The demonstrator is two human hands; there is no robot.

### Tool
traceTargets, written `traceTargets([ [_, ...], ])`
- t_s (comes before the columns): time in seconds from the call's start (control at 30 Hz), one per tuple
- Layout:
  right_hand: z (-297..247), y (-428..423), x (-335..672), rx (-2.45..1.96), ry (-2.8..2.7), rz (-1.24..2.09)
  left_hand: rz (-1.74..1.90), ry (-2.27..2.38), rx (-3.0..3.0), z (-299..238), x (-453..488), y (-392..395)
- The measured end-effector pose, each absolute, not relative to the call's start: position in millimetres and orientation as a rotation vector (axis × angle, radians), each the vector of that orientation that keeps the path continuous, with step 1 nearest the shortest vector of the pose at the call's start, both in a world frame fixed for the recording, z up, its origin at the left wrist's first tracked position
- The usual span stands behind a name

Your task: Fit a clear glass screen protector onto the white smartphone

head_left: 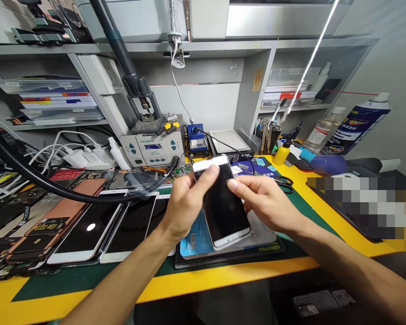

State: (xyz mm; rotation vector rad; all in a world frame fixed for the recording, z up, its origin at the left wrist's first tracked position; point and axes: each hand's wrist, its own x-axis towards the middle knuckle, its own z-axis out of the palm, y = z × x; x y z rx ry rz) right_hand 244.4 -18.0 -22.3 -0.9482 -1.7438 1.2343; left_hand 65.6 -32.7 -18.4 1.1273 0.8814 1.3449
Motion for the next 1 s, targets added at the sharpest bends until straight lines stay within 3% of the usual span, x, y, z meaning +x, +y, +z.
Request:
traceTargets([
  [0.13,-21.8,-9.1,244.0,-0.882,-1.287,1.450,1.053,0.571,0.835,-15.2,68.4,-33.6],
  [0.27,-22.3,-6.4,241.9,-0.900,-1.108,1.414,0.860,0.508,0.691,-17.3,74.4,-33.8],
  [1.0,-23.8,12.6,269.1,-0.854,-1.445,0.857,0.749,0.501,0.729,-17.7,64.6,-27.7],
])
